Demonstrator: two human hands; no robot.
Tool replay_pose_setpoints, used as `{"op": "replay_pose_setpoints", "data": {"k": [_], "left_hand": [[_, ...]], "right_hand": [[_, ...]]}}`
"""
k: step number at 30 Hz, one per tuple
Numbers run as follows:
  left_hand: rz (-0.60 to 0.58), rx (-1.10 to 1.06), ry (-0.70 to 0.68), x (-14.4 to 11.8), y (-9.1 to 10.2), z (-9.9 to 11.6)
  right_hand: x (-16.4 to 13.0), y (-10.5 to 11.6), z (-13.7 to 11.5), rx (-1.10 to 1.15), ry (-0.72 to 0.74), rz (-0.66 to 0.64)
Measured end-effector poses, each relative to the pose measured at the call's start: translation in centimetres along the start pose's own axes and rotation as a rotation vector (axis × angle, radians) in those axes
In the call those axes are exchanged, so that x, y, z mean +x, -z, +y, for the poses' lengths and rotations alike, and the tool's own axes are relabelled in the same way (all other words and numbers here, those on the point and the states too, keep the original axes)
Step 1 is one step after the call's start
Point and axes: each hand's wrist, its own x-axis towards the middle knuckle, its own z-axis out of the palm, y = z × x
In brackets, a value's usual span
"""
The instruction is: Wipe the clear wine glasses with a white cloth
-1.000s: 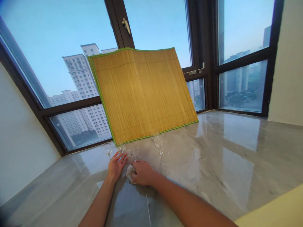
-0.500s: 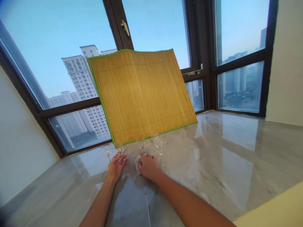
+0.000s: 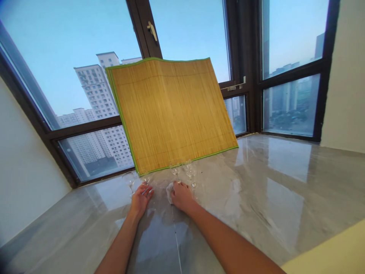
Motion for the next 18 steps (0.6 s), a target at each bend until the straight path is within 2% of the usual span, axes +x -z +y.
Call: {"op": "replay_pose_setpoints", "data": {"k": [7, 14, 18], "left_hand": [[-0.012, 0.039, -0.020, 0.0, -0.2, -0.2], [-0.034, 0.061, -0.026, 0.1, -0.1, -0.2], [-0.031, 0.068, -0.035, 0.1, -0.1, -0.3]], "right_hand": [[-0.2, 0.7, -0.8, -0.024, 0.053, 0.037], [-0.4, 1.8, -1.3, -0.049, 0.295, 0.092], [-0.5, 1.8, -1.2, -0.075, 0.346, 0.062]]}}
